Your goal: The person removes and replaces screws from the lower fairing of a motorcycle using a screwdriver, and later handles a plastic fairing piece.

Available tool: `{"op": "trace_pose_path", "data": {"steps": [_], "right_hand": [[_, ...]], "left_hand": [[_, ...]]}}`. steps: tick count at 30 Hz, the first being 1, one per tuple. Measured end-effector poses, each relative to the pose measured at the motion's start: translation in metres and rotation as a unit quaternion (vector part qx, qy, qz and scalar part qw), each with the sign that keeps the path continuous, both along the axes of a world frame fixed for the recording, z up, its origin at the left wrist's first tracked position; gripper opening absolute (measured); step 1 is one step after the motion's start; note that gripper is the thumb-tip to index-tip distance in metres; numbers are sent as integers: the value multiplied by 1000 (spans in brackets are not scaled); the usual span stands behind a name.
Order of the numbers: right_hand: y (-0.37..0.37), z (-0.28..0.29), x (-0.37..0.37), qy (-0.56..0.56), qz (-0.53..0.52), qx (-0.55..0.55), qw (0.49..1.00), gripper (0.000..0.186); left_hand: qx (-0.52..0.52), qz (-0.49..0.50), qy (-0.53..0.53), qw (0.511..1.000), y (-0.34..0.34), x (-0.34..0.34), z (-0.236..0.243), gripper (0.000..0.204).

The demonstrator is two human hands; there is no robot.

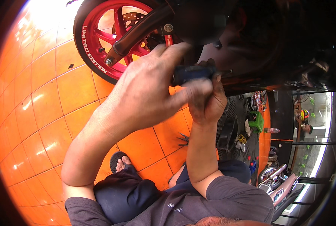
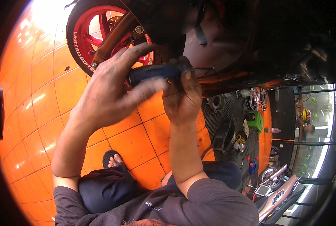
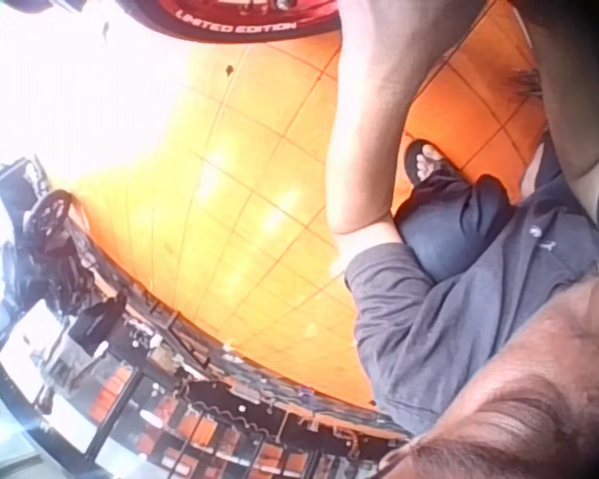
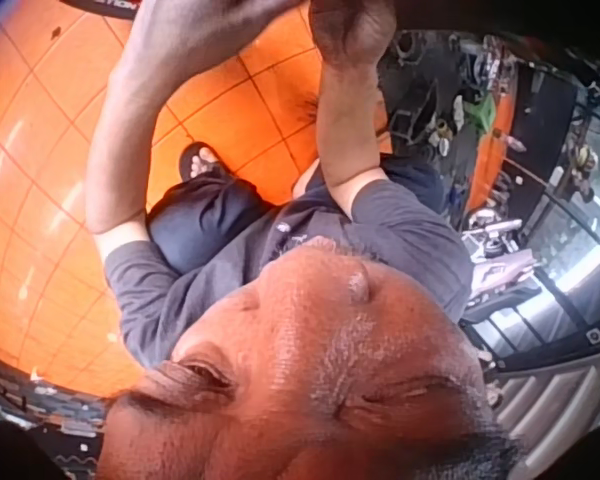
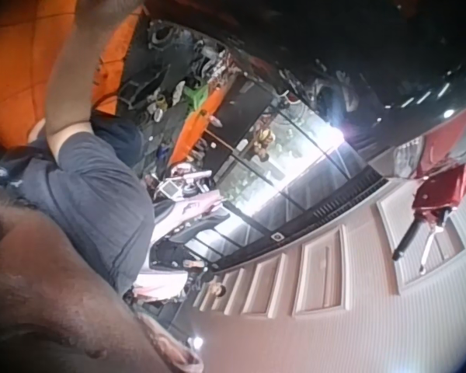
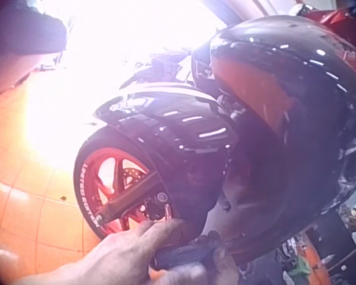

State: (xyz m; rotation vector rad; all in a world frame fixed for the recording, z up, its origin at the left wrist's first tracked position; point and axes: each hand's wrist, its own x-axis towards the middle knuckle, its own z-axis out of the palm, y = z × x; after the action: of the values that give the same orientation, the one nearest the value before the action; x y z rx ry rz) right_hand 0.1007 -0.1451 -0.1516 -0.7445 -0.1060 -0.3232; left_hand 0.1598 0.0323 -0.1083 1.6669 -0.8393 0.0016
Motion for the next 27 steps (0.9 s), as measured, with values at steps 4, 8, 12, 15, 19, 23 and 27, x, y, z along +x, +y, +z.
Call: {"op": "trace_pose_path", "data": {"steps": [4, 8, 12, 15, 19, 23, 27], "right_hand": [[-2, -4, 6, -2, -20, 23, 1000, 31], [7, 4, -5, 115, -88, -66, 987, 30], [1, 24, -44, 60, -200, -544, 812, 25], [19, 69, -23, -139, -241, -746, 605, 39], [29, 114, 17, -256, -37, -889, 378, 48], [46, 139, 16, -212, 88, -955, 187, 53], [54, 144, 41, -228, 129, -952, 158, 48]], "left_hand": [[111, 17, 61, 992, 2, 3, 0, 29], [-28, 21, -51, 998, -4, 3, -16, 19], [-60, 10, -152, 986, -14, 14, -27, 28], [-172, -34, -151, 973, -20, 14, -32, 36], [-377, -145, 107, 909, -27, 9, -53, 50], [-404, -177, 222, 869, -54, -7, -71, 34], [-432, -153, 266, 848, -85, -10, -67, 24]]}}
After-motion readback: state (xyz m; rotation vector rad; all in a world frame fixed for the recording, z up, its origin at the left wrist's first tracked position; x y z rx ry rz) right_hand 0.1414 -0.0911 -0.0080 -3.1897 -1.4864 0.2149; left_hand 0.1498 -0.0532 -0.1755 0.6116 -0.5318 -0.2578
